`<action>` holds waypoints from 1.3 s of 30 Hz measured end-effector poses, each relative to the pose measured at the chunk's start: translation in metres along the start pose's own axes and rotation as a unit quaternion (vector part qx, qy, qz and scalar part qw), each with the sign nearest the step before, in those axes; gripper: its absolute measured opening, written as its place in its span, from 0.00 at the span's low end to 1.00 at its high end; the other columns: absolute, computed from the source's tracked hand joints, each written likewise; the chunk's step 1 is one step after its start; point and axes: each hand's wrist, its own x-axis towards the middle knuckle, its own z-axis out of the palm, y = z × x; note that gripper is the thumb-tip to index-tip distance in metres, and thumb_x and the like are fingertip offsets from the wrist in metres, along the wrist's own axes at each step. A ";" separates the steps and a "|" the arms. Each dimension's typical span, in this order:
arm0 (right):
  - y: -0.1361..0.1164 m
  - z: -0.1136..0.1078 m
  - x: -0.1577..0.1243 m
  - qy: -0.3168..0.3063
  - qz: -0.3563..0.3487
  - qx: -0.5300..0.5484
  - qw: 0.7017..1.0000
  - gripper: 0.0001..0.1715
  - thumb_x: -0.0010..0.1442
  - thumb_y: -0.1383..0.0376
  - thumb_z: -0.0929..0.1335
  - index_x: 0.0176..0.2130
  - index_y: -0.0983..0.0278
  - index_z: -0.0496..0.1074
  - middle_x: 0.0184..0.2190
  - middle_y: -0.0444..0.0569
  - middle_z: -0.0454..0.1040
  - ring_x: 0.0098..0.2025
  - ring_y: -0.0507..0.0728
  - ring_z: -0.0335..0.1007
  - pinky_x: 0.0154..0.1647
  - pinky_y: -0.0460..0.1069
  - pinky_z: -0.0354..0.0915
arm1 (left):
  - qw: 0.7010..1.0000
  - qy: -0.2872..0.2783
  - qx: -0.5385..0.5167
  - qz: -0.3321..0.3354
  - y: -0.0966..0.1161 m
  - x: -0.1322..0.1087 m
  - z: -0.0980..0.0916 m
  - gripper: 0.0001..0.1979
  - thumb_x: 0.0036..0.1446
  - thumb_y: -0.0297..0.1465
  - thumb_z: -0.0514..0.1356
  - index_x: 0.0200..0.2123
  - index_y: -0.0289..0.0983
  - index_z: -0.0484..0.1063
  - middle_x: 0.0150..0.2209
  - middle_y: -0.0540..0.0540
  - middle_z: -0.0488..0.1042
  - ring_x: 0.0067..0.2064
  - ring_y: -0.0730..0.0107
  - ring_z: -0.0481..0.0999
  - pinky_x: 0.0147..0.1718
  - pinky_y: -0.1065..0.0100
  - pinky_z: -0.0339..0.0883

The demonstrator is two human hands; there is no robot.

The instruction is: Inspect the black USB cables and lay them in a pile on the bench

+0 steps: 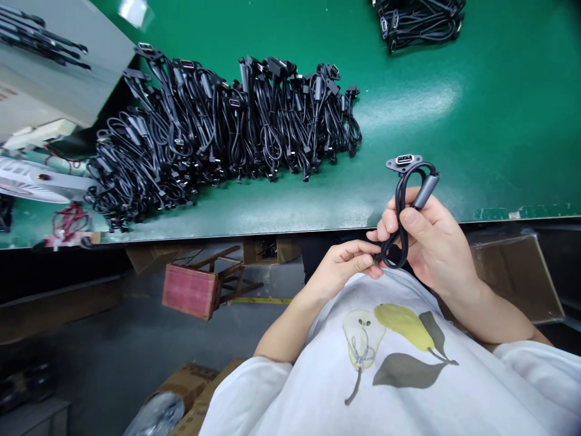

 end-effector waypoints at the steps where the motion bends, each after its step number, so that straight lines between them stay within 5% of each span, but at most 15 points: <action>1: -0.001 -0.002 0.001 -0.008 0.000 0.008 1.000 0.13 0.58 0.57 0.74 0.39 0.57 0.69 0.29 0.41 0.66 0.33 0.52 0.68 0.42 0.51 0.73 | 1.000 0.000 0.005 0.002 0.000 0.001 0.000 0.17 0.51 0.39 0.71 0.39 0.34 0.79 0.32 0.44 0.80 0.29 0.70 0.79 0.34 0.67 0.74; 4: -0.002 -0.014 0.010 -0.021 0.025 0.019 0.999 0.11 0.57 0.64 0.74 0.36 0.59 0.67 0.29 0.41 0.63 0.26 0.48 0.60 0.28 0.45 0.65 | 0.997 0.005 0.077 0.012 0.001 0.005 -0.001 0.17 0.55 0.40 0.69 0.43 0.34 0.78 0.35 0.43 0.80 0.34 0.68 0.79 0.39 0.65 0.73; 7: 0.003 -0.035 0.031 0.005 0.007 -0.033 0.999 0.14 0.53 0.68 0.75 0.32 0.62 0.66 0.24 0.38 0.56 0.20 0.45 0.47 0.18 0.43 0.48 | 0.964 0.053 0.240 0.099 0.013 0.012 -0.006 0.14 0.62 0.38 0.62 0.47 0.37 0.78 0.40 0.42 0.80 0.39 0.66 0.79 0.44 0.65 0.70; 10: 0.013 -0.059 0.056 0.043 -0.032 -0.095 0.994 0.13 0.54 0.65 0.76 0.34 0.63 0.69 0.20 0.35 0.53 0.18 0.44 0.43 0.16 0.43 0.42 | 0.862 0.145 0.413 0.256 0.042 0.024 -0.012 0.13 0.65 0.36 0.58 0.48 0.40 0.77 0.43 0.42 0.79 0.44 0.63 0.76 0.49 0.63 0.66; 13: 0.019 -0.077 0.074 0.027 0.014 -0.082 0.996 0.13 0.59 0.59 0.73 0.40 0.64 0.71 0.21 0.35 0.54 0.17 0.44 0.48 0.16 0.43 0.48 | 0.735 0.229 0.521 0.369 0.084 0.054 -0.014 0.14 0.67 0.36 0.56 0.51 0.39 0.75 0.46 0.40 0.76 0.49 0.59 0.73 0.54 0.61 0.62; 17: 0.023 -0.085 0.080 -0.010 0.037 -0.096 0.995 0.16 0.60 0.56 0.72 0.41 0.64 0.70 0.21 0.36 0.58 0.17 0.46 0.56 0.17 0.43 0.57 | 0.601 0.346 0.643 0.326 0.138 0.119 -0.011 0.22 0.63 0.36 0.61 0.57 0.32 0.67 0.52 0.32 0.71 0.56 0.47 0.68 0.57 0.53 0.59; 19: 0.025 -0.086 0.079 -0.013 0.030 -0.108 0.994 0.17 0.58 0.57 0.74 0.40 0.65 0.70 0.20 0.36 0.58 0.17 0.46 0.55 0.16 0.43 0.57 | 0.569 0.378 0.679 0.269 0.156 0.146 -0.013 0.23 0.59 0.31 0.65 0.55 0.28 0.66 0.51 0.30 0.69 0.54 0.44 0.69 0.54 0.52 0.62; 22: 0.028 -0.088 0.075 -0.010 0.019 -0.109 0.994 0.17 0.58 0.56 0.74 0.40 0.65 0.71 0.18 0.35 0.57 0.16 0.46 0.54 0.16 0.43 0.57 | 0.620 0.350 0.646 0.276 0.167 0.161 -0.021 0.16 0.58 0.27 0.64 0.49 0.31 0.69 0.46 0.37 0.71 0.47 0.55 0.73 0.48 0.58 0.66; 27: 0.032 -0.091 0.069 0.000 0.011 -0.098 0.995 0.17 0.56 0.56 0.76 0.36 0.65 0.72 0.16 0.33 0.53 0.13 0.44 0.46 0.13 0.42 0.52 | 0.809 0.232 0.359 0.404 0.150 0.121 -0.012 0.11 0.60 0.33 0.63 0.45 0.39 0.69 0.42 0.46 0.73 0.43 0.69 0.75 0.46 0.67 0.67; 29: 0.032 -0.089 0.063 0.006 -0.009 -0.103 0.995 0.17 0.59 0.54 0.74 0.39 0.65 0.75 0.17 0.36 0.59 0.16 0.46 0.54 0.18 0.43 0.60 | 0.878 0.157 0.243 0.381 0.132 0.097 0.003 0.13 0.58 0.35 0.65 0.44 0.40 0.68 0.41 0.47 0.75 0.43 0.68 0.77 0.48 0.66 0.68; 31: 0.029 -0.083 0.053 -0.007 -0.046 -0.126 0.991 0.19 0.64 0.52 0.70 0.47 0.64 0.76 0.29 0.45 0.73 0.29 0.51 0.71 0.34 0.47 0.71 | 0.930 0.098 0.166 0.313 0.110 0.078 0.017 0.14 0.56 0.35 0.68 0.42 0.39 0.69 0.39 0.47 0.76 0.42 0.67 0.78 0.48 0.65 0.69; 34: 0.021 -0.070 0.032 -0.084 -0.047 -0.176 0.980 0.24 0.67 0.50 0.66 0.56 0.61 0.72 0.49 0.52 0.75 0.49 0.58 0.73 0.52 0.53 0.69 | 0.966 0.071 0.098 0.231 0.078 0.062 0.031 0.15 0.51 0.33 0.71 0.38 0.38 0.69 0.34 0.50 0.75 0.38 0.71 0.76 0.42 0.69 0.69; 39: 0.013 -0.055 0.006 -0.145 0.052 -0.184 0.971 0.20 0.69 0.53 0.66 0.53 0.63 0.71 0.29 0.43 0.71 0.30 0.50 0.69 0.34 0.45 0.67 | 0.984 0.045 0.012 0.173 0.054 0.053 0.026 0.19 0.48 0.37 0.73 0.37 0.36 0.70 0.31 0.52 0.70 0.30 0.78 0.70 0.31 0.75 0.66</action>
